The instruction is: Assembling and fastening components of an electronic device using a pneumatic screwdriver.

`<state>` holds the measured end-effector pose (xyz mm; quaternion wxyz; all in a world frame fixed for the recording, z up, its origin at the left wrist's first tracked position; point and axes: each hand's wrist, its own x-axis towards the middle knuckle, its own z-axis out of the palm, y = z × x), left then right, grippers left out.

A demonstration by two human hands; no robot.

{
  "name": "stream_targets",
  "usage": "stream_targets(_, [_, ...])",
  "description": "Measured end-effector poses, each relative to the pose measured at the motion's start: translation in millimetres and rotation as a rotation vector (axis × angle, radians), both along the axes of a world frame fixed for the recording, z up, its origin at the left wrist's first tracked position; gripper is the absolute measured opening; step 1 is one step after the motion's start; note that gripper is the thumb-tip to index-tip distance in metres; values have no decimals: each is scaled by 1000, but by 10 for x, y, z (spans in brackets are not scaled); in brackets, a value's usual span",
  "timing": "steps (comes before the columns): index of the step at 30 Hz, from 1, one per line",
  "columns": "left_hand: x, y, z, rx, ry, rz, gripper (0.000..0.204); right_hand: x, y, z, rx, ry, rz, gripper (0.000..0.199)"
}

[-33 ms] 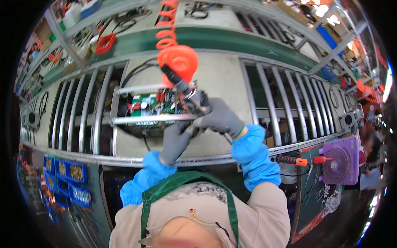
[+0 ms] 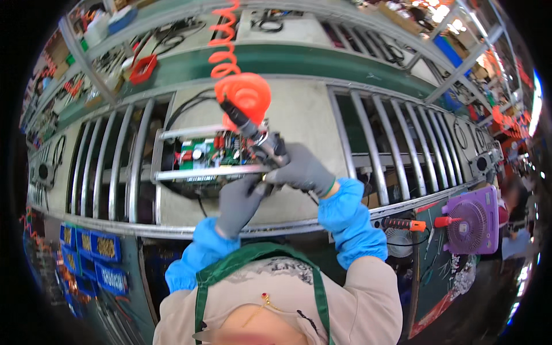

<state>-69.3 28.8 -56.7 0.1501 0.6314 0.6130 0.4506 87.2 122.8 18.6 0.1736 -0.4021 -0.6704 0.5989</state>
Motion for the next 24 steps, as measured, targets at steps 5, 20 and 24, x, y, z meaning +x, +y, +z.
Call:
stream_targets(5, [-107, 87, 495, 177, 190, 73, 12, 37, -196, 1, -5, 127, -48, 44])
stream_targets(20, [-279, 652, 504, 126, 278, -206, 12, 241, -419, 274, 46, 406, -435, 48])
stream_targets(24, [-438, 772, 461, 65, 317, -447, 13, 420, -560, 489, 329, 539, -542, 56])
